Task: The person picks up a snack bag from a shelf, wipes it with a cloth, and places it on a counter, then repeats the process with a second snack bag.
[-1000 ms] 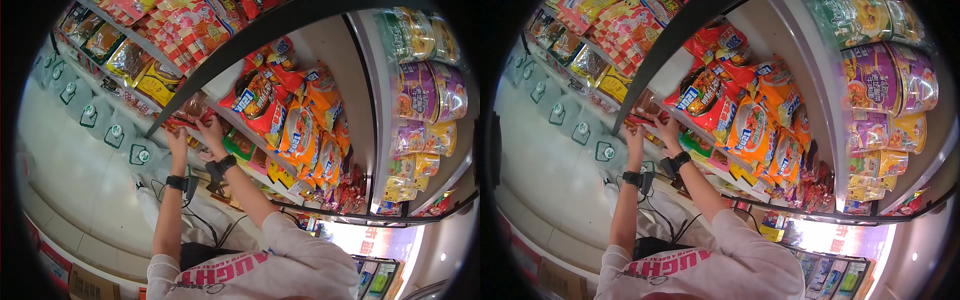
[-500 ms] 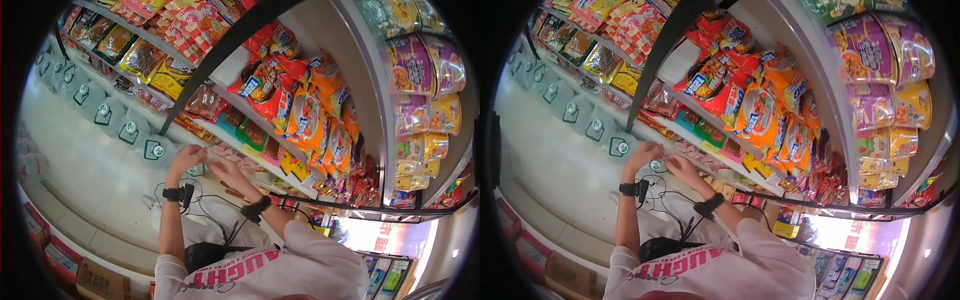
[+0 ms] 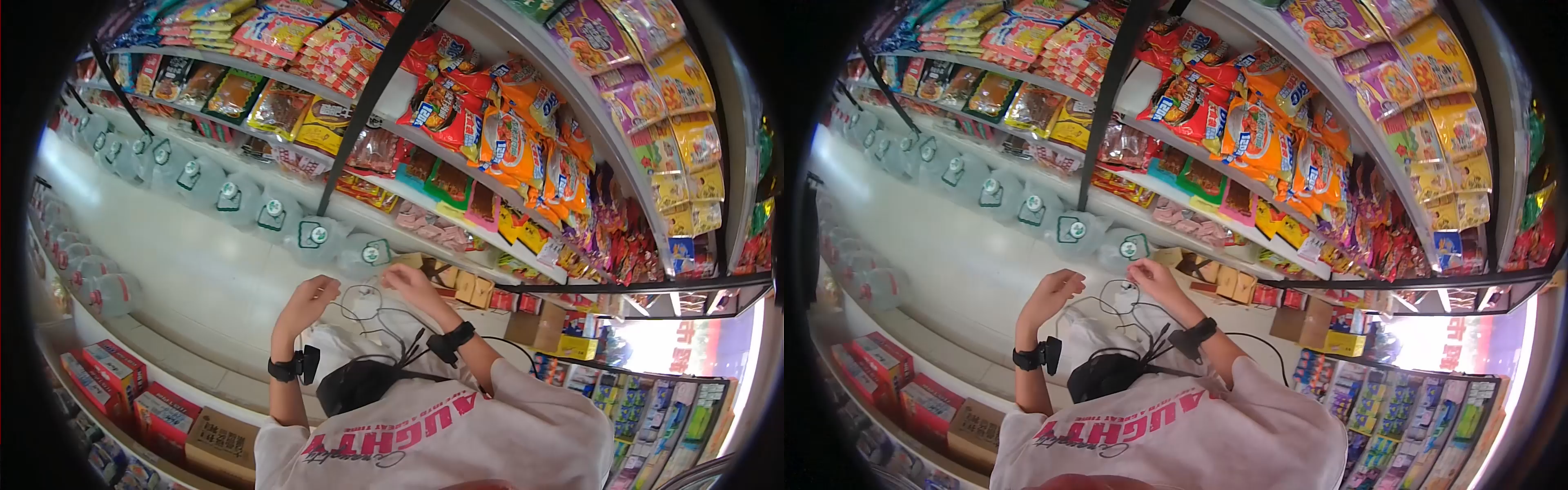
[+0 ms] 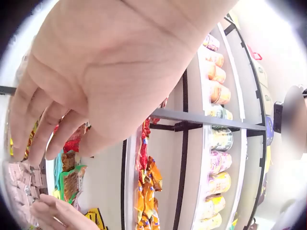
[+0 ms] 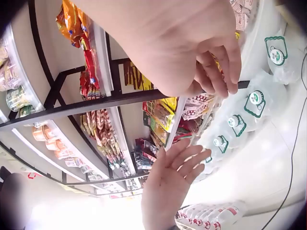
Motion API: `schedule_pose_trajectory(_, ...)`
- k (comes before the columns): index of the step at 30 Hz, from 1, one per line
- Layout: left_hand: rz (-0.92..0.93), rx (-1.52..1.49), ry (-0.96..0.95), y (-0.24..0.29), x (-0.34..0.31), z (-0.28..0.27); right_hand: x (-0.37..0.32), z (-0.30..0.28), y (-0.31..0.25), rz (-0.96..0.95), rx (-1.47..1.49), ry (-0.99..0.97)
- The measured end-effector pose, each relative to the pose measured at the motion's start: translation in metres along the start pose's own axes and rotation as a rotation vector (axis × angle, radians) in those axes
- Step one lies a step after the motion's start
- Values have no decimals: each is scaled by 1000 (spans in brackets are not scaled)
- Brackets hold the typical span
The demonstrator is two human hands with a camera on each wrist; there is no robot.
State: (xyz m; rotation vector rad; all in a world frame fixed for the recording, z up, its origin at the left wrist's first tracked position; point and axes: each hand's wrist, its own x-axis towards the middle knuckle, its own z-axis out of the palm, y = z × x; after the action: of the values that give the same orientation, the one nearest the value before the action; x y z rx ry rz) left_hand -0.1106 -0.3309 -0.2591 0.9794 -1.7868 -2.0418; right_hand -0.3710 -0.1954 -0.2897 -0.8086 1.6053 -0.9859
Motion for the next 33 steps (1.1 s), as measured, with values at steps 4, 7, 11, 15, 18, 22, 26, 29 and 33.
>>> schedule_pose_trajectory(4,-57,68,125,39,-50,-26,-10,9,-15,-75,55,12)
schedule_pose_trajectory(7,33,68,218,69,-73,-30,-20,9,-36,-135,86,61)
schedule_pose_trajectory(11,61,-64,322,110,-92,-22,-47,5,-53,-182,67,112)
schedule_pose_trajectory(15,108,-106,465,113,-87,-13,-68,-28,-70,-205,153,228)
schedule_pose_trajectory(18,122,-68,496,125,-84,-6,-75,-50,-63,-205,199,291)
schedule_pose_trajectory(22,110,-113,446,130,-78,5,-90,-61,-60,-218,215,357)
schedule_pose_trajectory(26,92,-116,408,137,-73,16,-99,-68,-67,-236,246,398)
schedule_pose_trajectory(29,98,-131,392,149,-76,20,-107,-73,-81,-248,216,421)
schedule_pose_trajectory(33,83,-109,393,151,-77,18,-107,-77,-92,-263,192,432)
